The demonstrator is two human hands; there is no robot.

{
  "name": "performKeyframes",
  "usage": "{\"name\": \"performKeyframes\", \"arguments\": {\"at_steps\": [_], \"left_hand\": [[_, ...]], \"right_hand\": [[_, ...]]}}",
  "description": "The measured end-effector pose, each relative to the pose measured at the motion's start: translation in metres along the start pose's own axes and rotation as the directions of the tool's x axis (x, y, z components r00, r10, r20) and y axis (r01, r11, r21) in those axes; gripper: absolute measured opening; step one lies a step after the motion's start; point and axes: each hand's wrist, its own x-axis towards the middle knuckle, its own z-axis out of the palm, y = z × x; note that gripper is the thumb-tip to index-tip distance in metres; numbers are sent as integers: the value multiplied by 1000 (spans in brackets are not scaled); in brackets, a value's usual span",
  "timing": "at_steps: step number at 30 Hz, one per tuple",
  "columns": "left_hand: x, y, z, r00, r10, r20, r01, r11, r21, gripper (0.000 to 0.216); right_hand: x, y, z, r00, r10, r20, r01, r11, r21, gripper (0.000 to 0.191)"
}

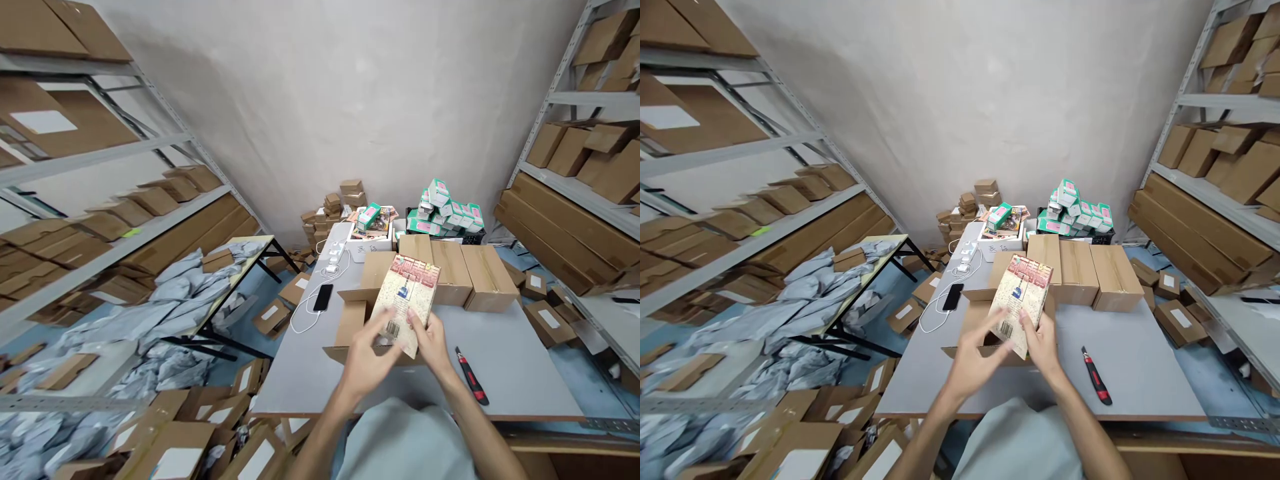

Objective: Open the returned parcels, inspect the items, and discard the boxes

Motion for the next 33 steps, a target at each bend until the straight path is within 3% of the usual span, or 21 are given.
{"name": "performKeyframes", "arguments": {"at_steps": [2, 3, 5, 7, 9, 14, 17, 20, 24, 27, 30, 33], "left_hand": [[11, -4, -18, 982, -175, -76, 167, 980, -105, 73], [16, -6, -25, 964, -260, -46, 248, 951, -186, 78], [21, -11, -33, 919, -358, 167, 395, 850, -349, 83], [22, -13, -33, 867, -360, 344, 486, 761, -430, 78], [19, -14, -30, 861, -369, 350, 497, 751, -434, 72], [18, -15, -31, 914, -322, 247, 394, 852, -345, 68], [22, -19, -44, 980, -107, 170, 154, 944, -291, 52], [26, -23, -59, 981, 148, 124, -128, 978, -163, 25], [27, -24, -67, 954, 290, 78, -291, 957, -2, 16], [22, -20, -60, 964, 263, 32, -263, 965, -5, 20], [15, -14, -44, 992, 57, -116, -64, 996, -64, 32], [10, -9, -27, 942, -159, -296, 122, 983, -140, 45]], "right_hand": [[4, -3, -19, 995, 17, 97, -15, 1000, -18, 61], [4, -4, -26, 988, 26, 152, -24, 1000, -18, 59], [5, -7, -35, 967, 39, 251, -41, 999, 1, 57], [6, -8, -37, 948, 38, 317, -48, 999, 24, 53], [9, -8, -35, 935, 21, 353, -36, 999, 34, 50], [19, -11, -44, 909, 15, 417, 1, 999, -39, 48], [23, -19, -56, 843, -36, 537, 119, 985, -121, 45], [26, -25, -63, 784, -170, 598, 310, 941, -138, 33], [30, -18, -62, 799, -253, 545, 371, 921, -117, 27], [29, -6, -56, 892, -161, 423, 217, 972, -87, 55], [25, 2, -45, 982, -54, 183, 69, 995, -77, 70], [13, 1, -31, 988, -153, -37, 146, 979, -140, 54]]}}
